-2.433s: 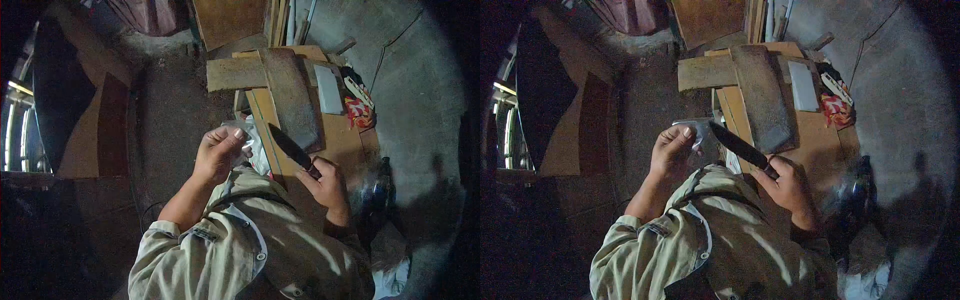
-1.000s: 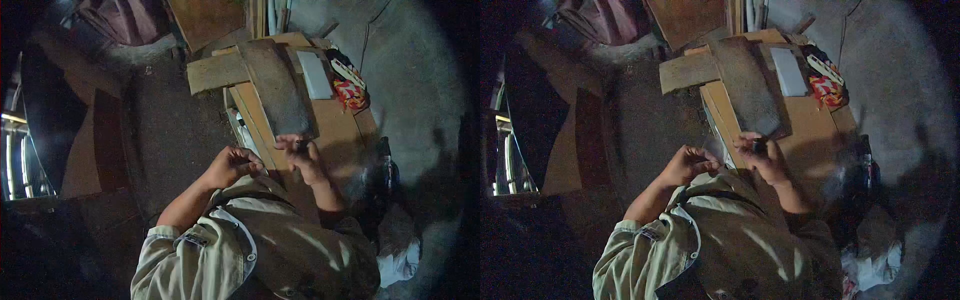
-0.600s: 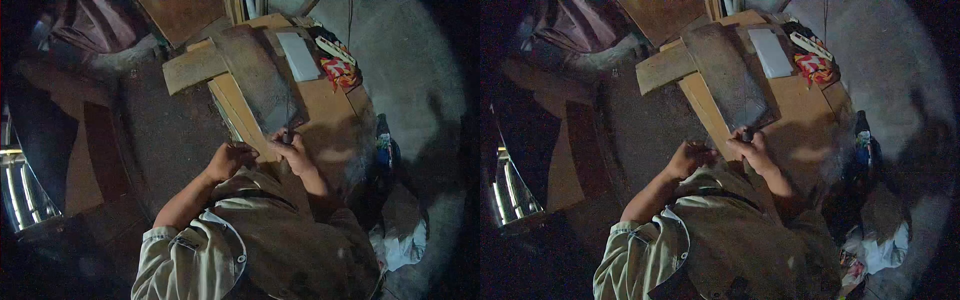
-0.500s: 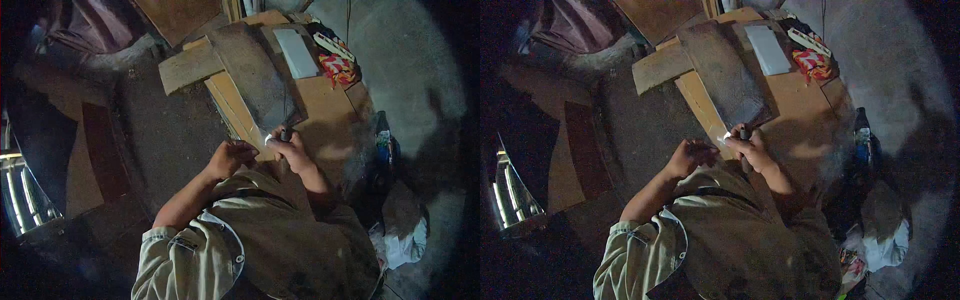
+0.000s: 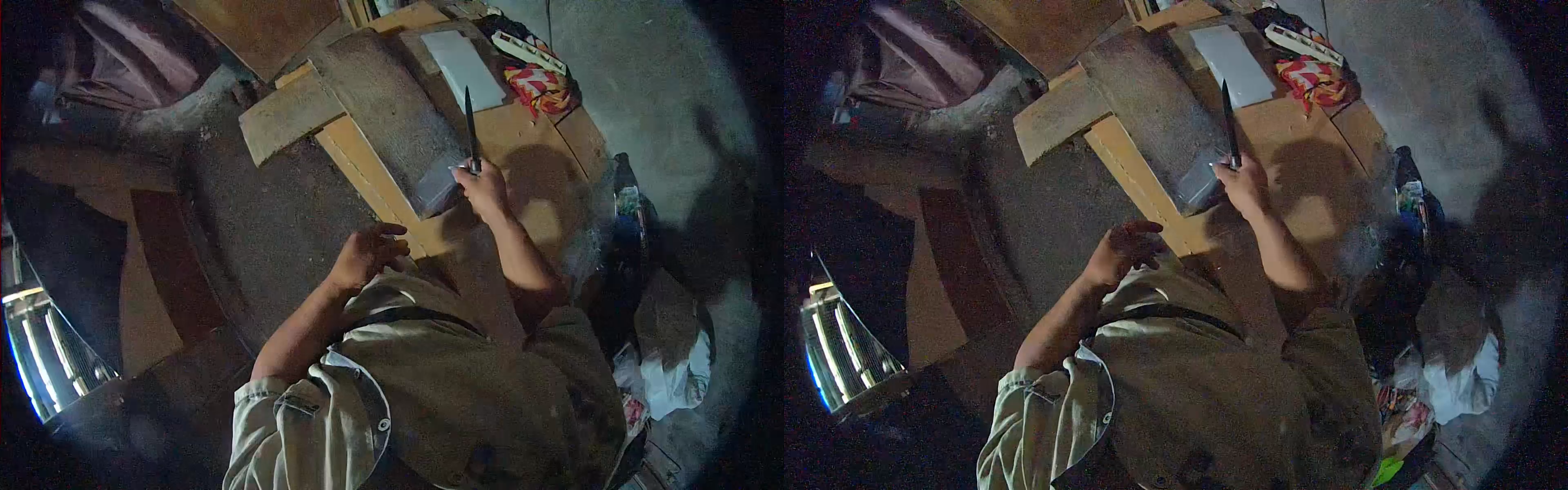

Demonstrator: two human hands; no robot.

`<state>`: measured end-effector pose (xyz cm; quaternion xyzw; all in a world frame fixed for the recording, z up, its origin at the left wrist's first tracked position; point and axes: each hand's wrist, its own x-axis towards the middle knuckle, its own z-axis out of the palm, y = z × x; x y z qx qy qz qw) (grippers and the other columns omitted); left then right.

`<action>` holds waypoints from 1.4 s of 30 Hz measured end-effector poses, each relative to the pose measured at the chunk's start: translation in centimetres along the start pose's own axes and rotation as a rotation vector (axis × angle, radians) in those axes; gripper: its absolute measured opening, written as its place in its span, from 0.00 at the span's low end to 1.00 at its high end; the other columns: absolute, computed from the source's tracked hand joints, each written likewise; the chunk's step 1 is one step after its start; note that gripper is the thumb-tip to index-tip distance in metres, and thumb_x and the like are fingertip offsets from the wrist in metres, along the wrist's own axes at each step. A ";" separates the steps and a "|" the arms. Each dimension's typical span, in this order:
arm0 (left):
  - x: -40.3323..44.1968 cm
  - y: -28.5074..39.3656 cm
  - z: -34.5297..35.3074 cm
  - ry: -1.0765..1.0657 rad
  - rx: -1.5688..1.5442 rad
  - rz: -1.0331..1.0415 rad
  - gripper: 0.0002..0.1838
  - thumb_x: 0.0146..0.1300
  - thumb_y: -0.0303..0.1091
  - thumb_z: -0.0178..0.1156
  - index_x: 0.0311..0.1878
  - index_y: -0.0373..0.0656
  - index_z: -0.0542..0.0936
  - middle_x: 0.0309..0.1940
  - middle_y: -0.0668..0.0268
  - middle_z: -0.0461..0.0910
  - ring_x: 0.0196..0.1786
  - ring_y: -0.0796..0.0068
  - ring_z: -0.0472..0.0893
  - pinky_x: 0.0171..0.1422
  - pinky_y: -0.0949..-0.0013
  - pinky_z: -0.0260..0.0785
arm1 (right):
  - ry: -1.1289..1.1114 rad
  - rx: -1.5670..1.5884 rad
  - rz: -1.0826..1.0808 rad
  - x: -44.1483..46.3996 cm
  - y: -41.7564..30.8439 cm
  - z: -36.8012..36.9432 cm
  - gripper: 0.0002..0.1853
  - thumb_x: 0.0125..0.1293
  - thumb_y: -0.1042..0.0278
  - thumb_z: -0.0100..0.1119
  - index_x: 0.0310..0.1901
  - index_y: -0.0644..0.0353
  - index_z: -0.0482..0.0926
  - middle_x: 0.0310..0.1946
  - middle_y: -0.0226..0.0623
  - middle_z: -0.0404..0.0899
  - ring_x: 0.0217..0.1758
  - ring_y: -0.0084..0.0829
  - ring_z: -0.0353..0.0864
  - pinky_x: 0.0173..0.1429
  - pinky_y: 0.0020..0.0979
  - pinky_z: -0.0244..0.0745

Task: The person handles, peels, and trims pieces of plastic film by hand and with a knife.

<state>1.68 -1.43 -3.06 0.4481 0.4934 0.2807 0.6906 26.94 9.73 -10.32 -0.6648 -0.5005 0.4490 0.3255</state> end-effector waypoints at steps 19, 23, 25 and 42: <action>-2.9 -1.4 -2.0 0.100 -0.140 -0.055 0.20 0.61 0.31 0.60 0.55 0.32 0.73 0.44 0.55 0.80 0.44 0.69 0.81 0.44 0.69 0.75 | 0.104 -0.116 0.071 -7.6 12.1 -4.8 0.19 0.54 0.62 0.70 0.40 0.64 0.75 0.28 0.33 0.75 0.29 0.24 0.73 0.34 0.33 0.70; -2.2 -4.2 -2.1 0.026 -0.042 -0.014 0.20 0.56 0.29 0.64 0.52 0.36 0.76 0.43 0.54 0.80 0.45 0.65 0.81 0.48 0.66 0.75 | 0.108 -0.392 -0.092 -9.2 10.5 -4.4 0.21 0.48 0.63 0.75 0.36 0.64 0.72 0.28 0.35 0.73 0.28 0.27 0.70 0.34 0.34 0.69; -2.5 -4.9 -2.4 0.000 -0.025 0.114 0.21 0.50 0.29 0.68 0.49 0.39 0.78 0.44 0.51 0.79 0.45 0.61 0.81 0.51 0.64 0.74 | 0.101 -0.417 -0.077 -8.7 12.7 -4.0 0.21 0.46 0.64 0.75 0.36 0.64 0.72 0.27 0.34 0.72 0.28 0.27 0.70 0.35 0.34 0.69; -4.2 -1.7 -1.4 0.021 0.077 0.019 0.22 0.63 0.37 0.60 0.57 0.35 0.73 0.52 0.54 0.77 0.52 0.64 0.78 0.54 0.66 0.72 | -0.064 0.083 0.133 -10.2 3.4 -5.7 0.10 0.55 0.71 0.64 0.34 0.61 0.71 0.21 0.29 0.69 0.18 0.21 0.68 0.24 0.27 0.65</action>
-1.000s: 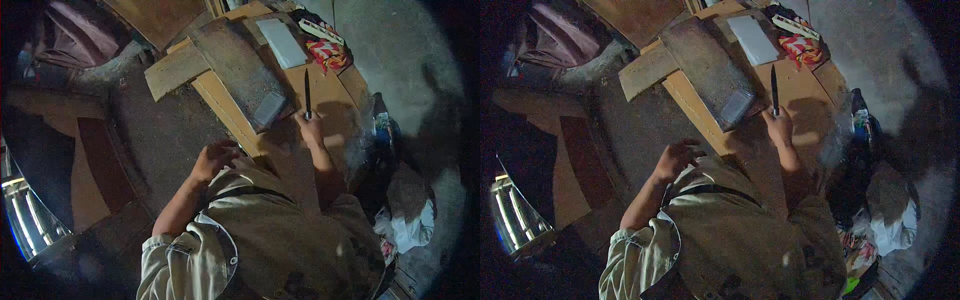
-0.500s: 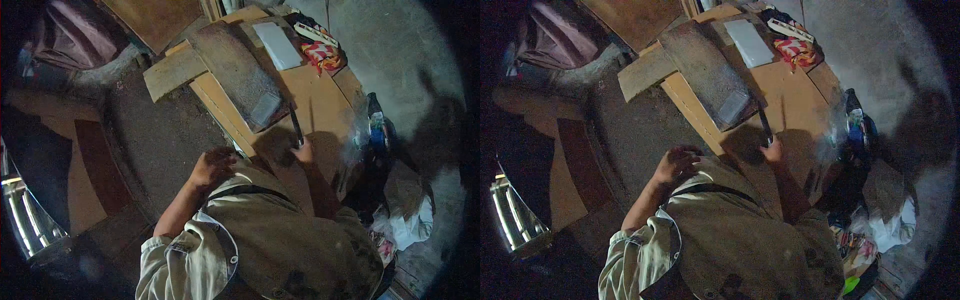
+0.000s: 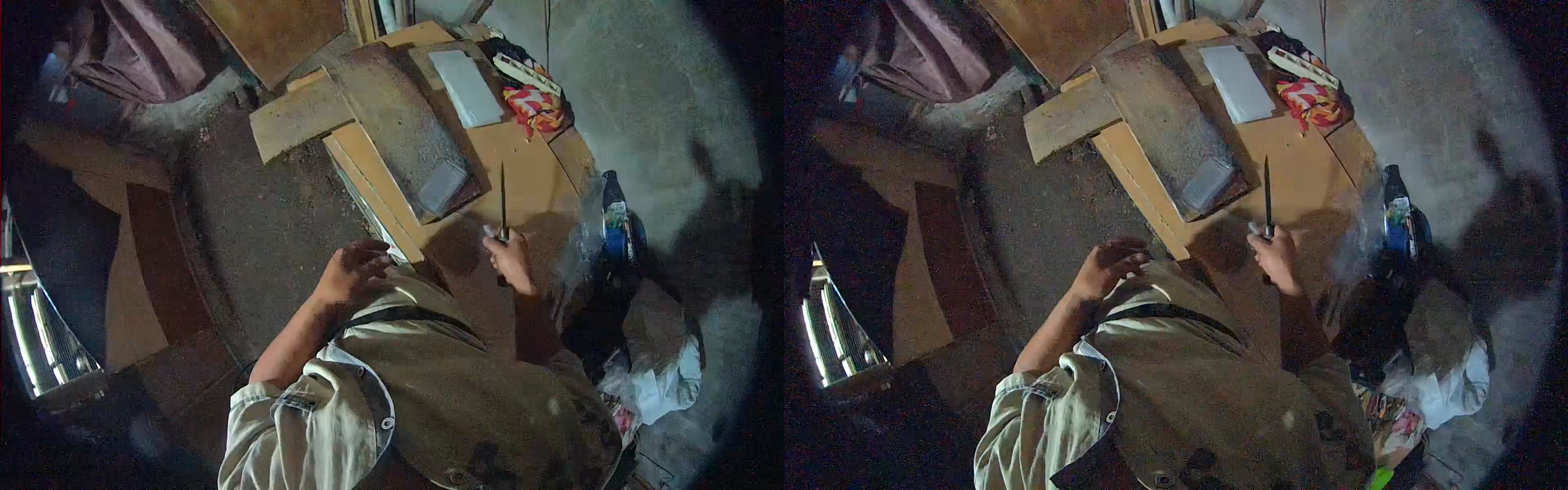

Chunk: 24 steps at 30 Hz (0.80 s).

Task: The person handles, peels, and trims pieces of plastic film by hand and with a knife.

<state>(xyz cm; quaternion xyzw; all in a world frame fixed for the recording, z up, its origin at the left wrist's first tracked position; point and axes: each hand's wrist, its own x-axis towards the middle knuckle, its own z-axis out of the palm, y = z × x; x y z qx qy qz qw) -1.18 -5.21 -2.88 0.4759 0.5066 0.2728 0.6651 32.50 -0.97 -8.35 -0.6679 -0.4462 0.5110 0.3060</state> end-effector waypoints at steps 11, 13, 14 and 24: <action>-0.9 5.8 1.0 -0.012 -0.381 0.202 0.32 0.62 0.44 0.63 0.63 0.35 0.66 0.58 0.55 0.71 0.60 0.67 0.71 0.64 0.64 0.62 | -0.323 0.325 -0.290 -5.4 -14.0 6.1 0.09 0.54 0.72 0.63 0.35 0.59 0.74 0.23 0.27 0.75 0.19 0.17 0.69 0.23 0.23 0.63; -1.4 6.3 0.9 0.054 -0.428 0.275 0.24 0.62 0.39 0.63 0.57 0.34 0.72 0.49 0.57 0.78 0.52 0.70 0.76 0.58 0.68 0.67 | -0.405 0.310 -0.339 -6.1 -15.5 7.5 0.13 0.53 0.71 0.64 0.39 0.59 0.73 0.25 0.26 0.75 0.20 0.16 0.69 0.24 0.21 0.64; -1.7 6.2 0.6 0.067 -0.433 0.252 0.19 0.63 0.37 0.62 0.51 0.34 0.76 0.43 0.59 0.80 0.47 0.72 0.78 0.54 0.69 0.69 | -0.366 0.231 -0.277 -7.0 -16.7 7.8 0.19 0.51 0.71 0.67 0.44 0.63 0.72 0.23 0.24 0.74 0.20 0.16 0.69 0.26 0.21 0.65; -5.0 7.4 -1.1 0.300 -0.644 0.399 0.07 0.61 0.30 0.63 0.36 0.36 0.80 0.29 0.62 0.82 0.30 0.73 0.81 0.37 0.67 0.77 | -0.424 0.358 -0.338 -7.6 -19.7 9.8 0.17 0.54 0.75 0.66 0.45 0.64 0.73 0.25 0.28 0.76 0.18 0.15 0.67 0.23 0.19 0.62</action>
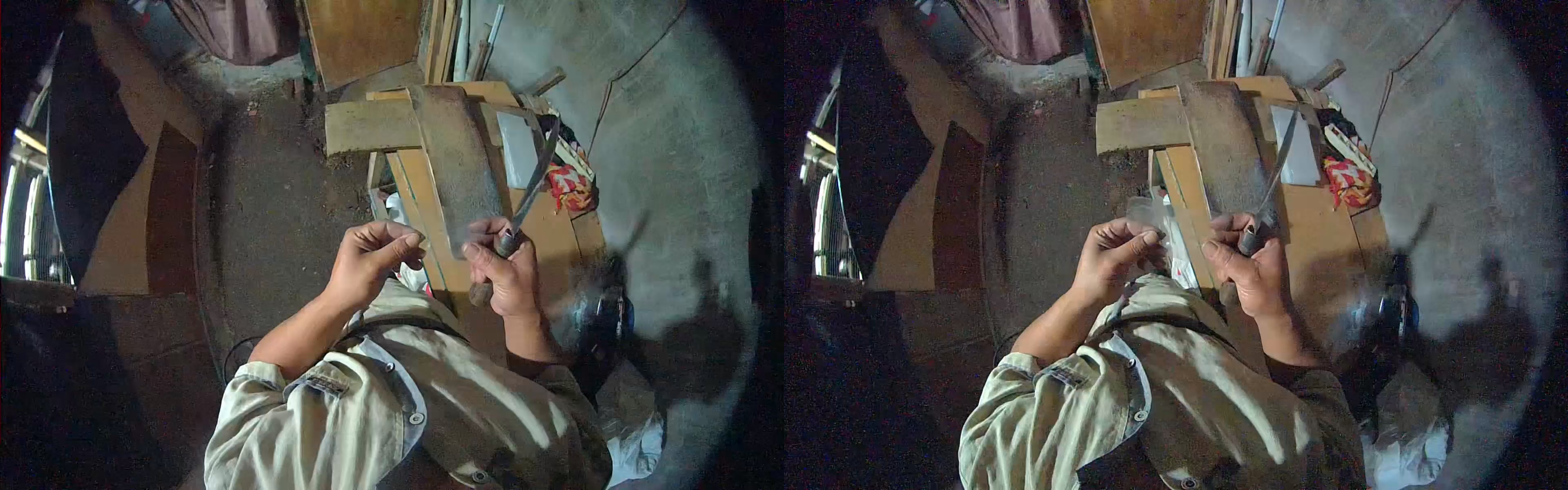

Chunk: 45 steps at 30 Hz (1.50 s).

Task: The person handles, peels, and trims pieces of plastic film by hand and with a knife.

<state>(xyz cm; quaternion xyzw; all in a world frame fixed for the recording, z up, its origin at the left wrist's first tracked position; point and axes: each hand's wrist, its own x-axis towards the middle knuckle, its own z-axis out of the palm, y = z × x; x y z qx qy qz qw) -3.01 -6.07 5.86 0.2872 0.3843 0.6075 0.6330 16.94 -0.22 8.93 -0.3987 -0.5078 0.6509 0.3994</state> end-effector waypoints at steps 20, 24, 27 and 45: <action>-2.8 1.4 -2.4 0.085 -0.109 0.114 0.07 0.64 0.32 0.60 0.37 0.36 0.80 0.29 0.64 0.82 0.32 0.78 0.79 0.41 0.67 0.76 | -0.106 -0.126 -0.048 1.1 -1.3 3.6 0.11 0.57 0.71 0.66 0.40 0.64 0.77 0.29 0.27 0.78 0.28 0.15 0.74 0.29 0.18 0.67; -2.9 1.4 -2.8 0.081 -0.118 0.149 0.08 0.64 0.31 0.59 0.38 0.36 0.80 0.29 0.63 0.82 0.32 0.77 0.79 0.40 0.68 0.76 | -0.130 -0.122 -0.060 1.5 -1.2 3.9 0.11 0.57 0.72 0.66 0.40 0.64 0.77 0.28 0.28 0.77 0.26 0.15 0.73 0.29 0.18 0.67; -2.9 1.5 -2.8 0.109 -0.067 0.174 0.07 0.64 0.30 0.60 0.38 0.35 0.80 0.30 0.63 0.82 0.32 0.77 0.79 0.40 0.69 0.75 | -0.144 -0.098 -0.060 1.7 -1.3 4.0 0.11 0.57 0.73 0.66 0.40 0.64 0.76 0.27 0.28 0.77 0.25 0.15 0.72 0.28 0.18 0.66; -2.5 1.5 -1.5 -0.315 -0.265 -0.054 0.18 0.65 0.35 0.56 0.53 0.33 0.75 0.44 0.54 0.78 0.46 0.67 0.77 0.48 0.65 0.70 | -0.290 0.059 0.137 2.0 -0.8 3.4 0.12 0.53 0.68 0.69 0.36 0.59 0.76 0.22 0.27 0.74 0.21 0.17 0.71 0.26 0.21 0.66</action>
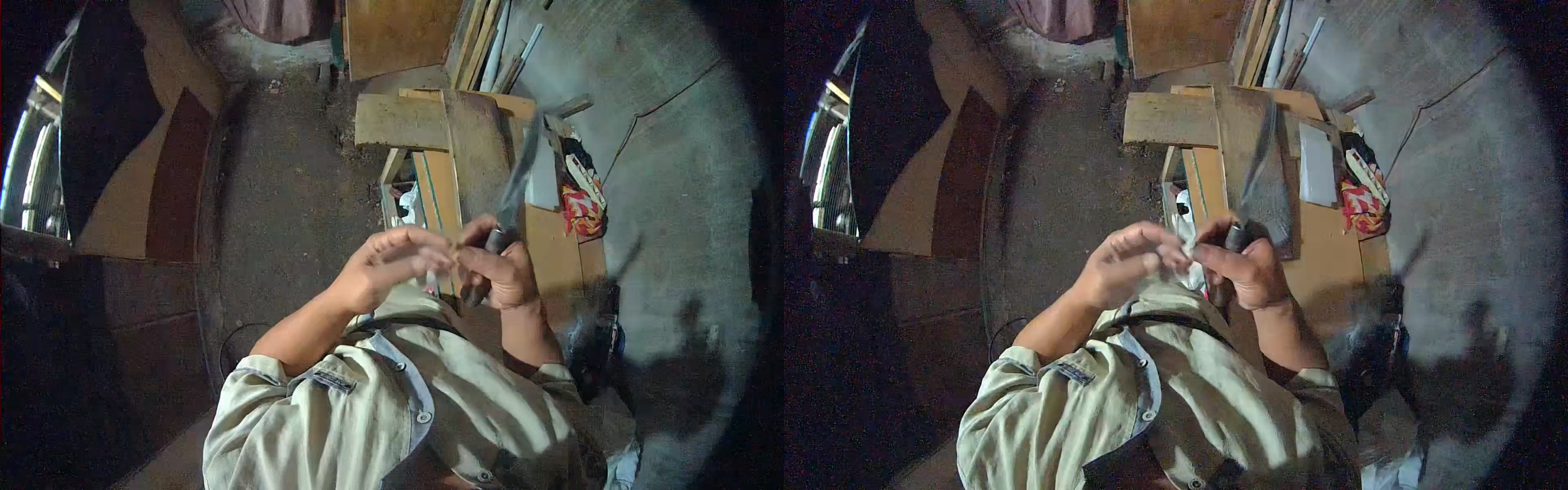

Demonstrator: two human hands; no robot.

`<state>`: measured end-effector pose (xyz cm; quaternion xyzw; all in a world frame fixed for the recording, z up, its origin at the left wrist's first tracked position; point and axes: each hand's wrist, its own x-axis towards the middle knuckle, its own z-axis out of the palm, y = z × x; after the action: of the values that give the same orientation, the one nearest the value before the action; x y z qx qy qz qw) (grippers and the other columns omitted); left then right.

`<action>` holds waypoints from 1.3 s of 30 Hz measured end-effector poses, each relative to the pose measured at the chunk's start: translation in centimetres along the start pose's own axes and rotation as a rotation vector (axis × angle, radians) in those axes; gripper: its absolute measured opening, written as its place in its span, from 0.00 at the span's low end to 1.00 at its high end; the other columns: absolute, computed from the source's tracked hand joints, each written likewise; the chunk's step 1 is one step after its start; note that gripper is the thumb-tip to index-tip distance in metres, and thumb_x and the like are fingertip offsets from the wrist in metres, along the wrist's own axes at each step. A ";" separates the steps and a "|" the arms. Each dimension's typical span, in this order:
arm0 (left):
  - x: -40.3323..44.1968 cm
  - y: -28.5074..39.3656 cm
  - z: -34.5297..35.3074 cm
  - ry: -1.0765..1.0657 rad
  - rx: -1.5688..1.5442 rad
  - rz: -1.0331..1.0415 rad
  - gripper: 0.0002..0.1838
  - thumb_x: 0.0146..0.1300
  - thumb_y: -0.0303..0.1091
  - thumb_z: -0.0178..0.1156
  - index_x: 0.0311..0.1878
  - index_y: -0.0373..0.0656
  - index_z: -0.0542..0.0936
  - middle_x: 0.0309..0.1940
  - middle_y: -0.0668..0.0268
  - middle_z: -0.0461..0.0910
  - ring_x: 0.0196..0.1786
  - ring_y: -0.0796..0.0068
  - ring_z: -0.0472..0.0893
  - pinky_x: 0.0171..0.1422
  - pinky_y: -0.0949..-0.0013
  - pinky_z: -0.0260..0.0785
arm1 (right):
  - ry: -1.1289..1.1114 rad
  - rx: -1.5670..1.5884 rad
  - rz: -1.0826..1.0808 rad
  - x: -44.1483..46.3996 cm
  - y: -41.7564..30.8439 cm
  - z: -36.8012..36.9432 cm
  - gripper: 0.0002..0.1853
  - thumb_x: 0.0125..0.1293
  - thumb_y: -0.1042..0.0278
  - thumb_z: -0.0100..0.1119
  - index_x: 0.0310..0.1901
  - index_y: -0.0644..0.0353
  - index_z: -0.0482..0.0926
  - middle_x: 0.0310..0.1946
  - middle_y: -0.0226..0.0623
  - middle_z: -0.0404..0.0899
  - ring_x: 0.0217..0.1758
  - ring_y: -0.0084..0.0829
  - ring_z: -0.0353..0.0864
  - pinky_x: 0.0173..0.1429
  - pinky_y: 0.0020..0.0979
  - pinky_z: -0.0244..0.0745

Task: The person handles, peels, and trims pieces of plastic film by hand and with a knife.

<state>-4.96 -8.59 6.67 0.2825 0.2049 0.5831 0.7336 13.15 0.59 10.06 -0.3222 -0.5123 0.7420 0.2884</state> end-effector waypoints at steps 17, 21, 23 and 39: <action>0.7 0.8 -0.5 0.156 0.825 0.213 0.07 0.55 0.30 0.67 0.35 0.40 0.81 0.38 0.66 0.74 0.45 0.72 0.73 0.52 0.68 0.63 | 0.022 0.307 0.060 0.4 4.0 -1.1 0.20 0.59 0.56 0.63 0.45 0.62 0.73 0.36 0.30 0.76 0.34 0.18 0.73 0.38 0.21 0.70; 0.7 1.0 -1.2 0.150 0.897 0.054 0.07 0.57 0.32 0.65 0.35 0.38 0.81 0.29 0.64 0.77 0.37 0.72 0.75 0.44 0.68 0.66 | -0.192 0.334 -0.051 0.5 2.9 -2.6 0.25 0.57 0.52 0.66 0.47 0.64 0.72 0.40 0.36 0.79 0.37 0.20 0.76 0.41 0.22 0.72; 0.6 1.2 -0.8 0.117 1.062 0.028 0.06 0.57 0.30 0.64 0.35 0.37 0.81 0.29 0.65 0.78 0.33 0.77 0.76 0.40 0.70 0.68 | -0.113 0.071 -0.116 0.1 1.7 -1.7 0.22 0.53 0.60 0.71 0.44 0.63 0.74 0.38 0.32 0.79 0.37 0.19 0.75 0.41 0.23 0.71; -0.3 1.9 -1.5 0.381 0.532 -0.063 0.05 0.59 0.27 0.64 0.34 0.36 0.80 0.28 0.67 0.81 0.30 0.82 0.78 0.36 0.75 0.71 | 0.183 -0.104 -0.107 0.0 1.5 -0.3 0.08 0.62 0.67 0.61 0.33 0.62 0.75 0.24 0.30 0.76 0.25 0.18 0.72 0.28 0.21 0.67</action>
<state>-7.40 -8.35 6.73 0.3436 0.4924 0.5287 0.6000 13.19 0.27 8.56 -0.3754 -0.5381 0.6653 0.3563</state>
